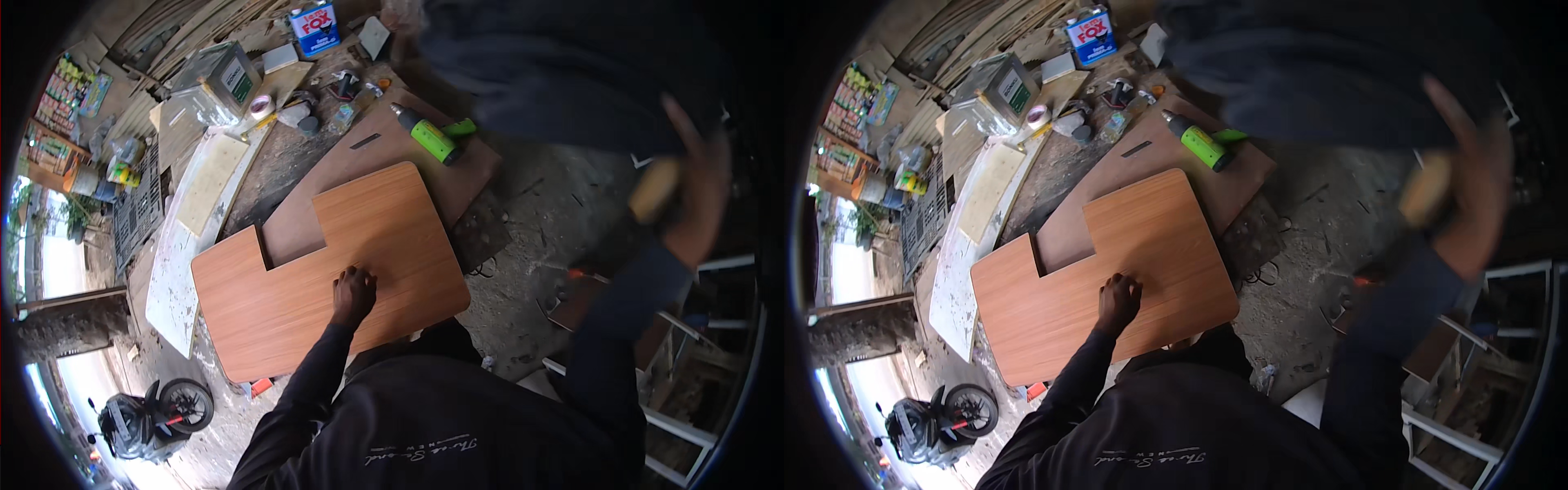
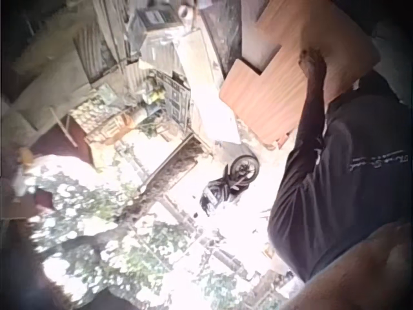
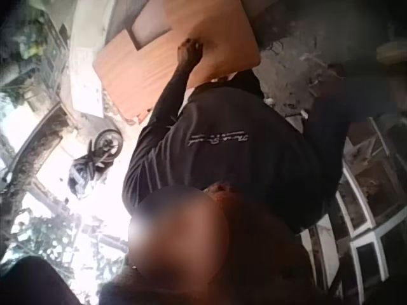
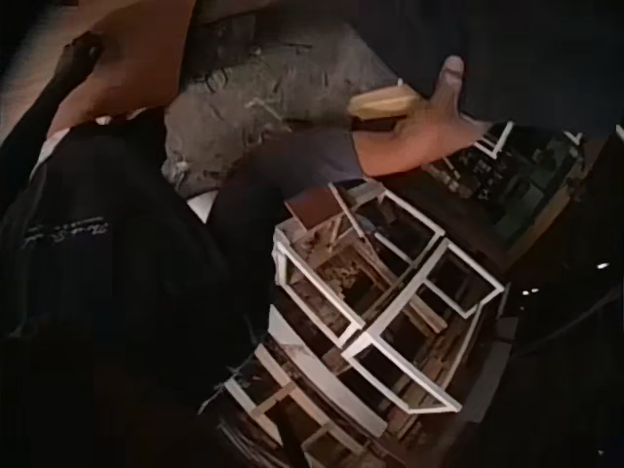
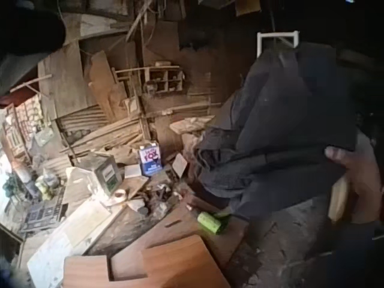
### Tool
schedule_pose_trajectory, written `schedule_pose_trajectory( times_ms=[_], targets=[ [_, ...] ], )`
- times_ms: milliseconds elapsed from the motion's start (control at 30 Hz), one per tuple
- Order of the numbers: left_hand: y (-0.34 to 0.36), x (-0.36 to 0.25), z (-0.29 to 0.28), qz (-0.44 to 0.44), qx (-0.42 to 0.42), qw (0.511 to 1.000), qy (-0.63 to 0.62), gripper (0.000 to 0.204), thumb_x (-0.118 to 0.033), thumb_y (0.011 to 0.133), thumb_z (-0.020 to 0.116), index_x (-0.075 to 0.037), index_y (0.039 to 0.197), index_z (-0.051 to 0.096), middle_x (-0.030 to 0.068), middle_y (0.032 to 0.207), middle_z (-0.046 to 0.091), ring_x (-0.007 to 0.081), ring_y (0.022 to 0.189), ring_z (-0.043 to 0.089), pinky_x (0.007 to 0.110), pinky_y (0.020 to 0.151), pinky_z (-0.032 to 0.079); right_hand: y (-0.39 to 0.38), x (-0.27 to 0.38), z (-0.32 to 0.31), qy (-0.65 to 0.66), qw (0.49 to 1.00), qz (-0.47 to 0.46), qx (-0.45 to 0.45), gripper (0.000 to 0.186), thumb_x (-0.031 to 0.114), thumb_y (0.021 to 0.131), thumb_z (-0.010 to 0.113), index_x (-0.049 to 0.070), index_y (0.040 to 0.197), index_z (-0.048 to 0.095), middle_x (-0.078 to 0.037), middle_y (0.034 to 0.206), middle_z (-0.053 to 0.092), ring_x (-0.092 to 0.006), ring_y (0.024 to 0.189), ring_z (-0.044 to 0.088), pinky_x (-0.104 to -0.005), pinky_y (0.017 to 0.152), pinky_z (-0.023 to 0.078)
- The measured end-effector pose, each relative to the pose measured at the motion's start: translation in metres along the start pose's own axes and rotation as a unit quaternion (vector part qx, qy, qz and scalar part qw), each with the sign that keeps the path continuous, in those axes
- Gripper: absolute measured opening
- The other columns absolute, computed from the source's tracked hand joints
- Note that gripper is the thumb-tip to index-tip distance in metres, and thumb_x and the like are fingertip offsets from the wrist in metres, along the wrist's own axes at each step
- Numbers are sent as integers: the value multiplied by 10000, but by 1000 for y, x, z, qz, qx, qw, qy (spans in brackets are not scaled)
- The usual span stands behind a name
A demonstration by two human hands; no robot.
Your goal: Applying edge banding to a wooden board using a heat gun and a cloth-wrapped block to press and smooth it.
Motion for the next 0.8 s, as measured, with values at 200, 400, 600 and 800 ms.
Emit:
schedule_pose_trajectory(
  times_ms=[200,400,600,800],
  targets=[
    [167,-66,27,186,-55,980,-47,214,-249,946,766,-47,1012,736,193,1035,713,432,1057,662,528,897,549,-187,-14,-240,-417,874,241,-64,853,475,920,844,-37,1532,543,-231,1505,622,-351,1383,599,-458,1198,408],
    [399,-137,166,257,-109,955,99,710,-548,924,710,63,1285,677,297,1280,611,486,1256,521,622,1041,429,-440,-111,-180,-206,818,537,19,833,342,731,910,7,1438,624,-261,1444,658,-408,1231,686,-472,1089,510],
    [490,-91,244,171,2,917,361,587,-545,963,590,-56,1276,676,239,1232,616,443,1093,632,572,954,491,-597,-134,-125,-153,645,733,152,589,263,744,929,-56,1194,720,-196,1075,788,-297,958,752,-424,858,586],
    [495,-108,218,110,102,954,259,702,-658,983,571,-41,1258,761,301,1344,708,501,1306,652,637,1140,436,-593,-124,-80,-83,665,686,283,611,326,779,889,-49,1222,699,-275,1150,763,-422,1115,738,-483,936,577]
  ],
)
Point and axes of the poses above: each hand's wrist, its own y-axis towards the middle knuckle, its own z-axis out of the palm, x = y × z, the point moved 2 cm from there along y, towards the middle knuckle
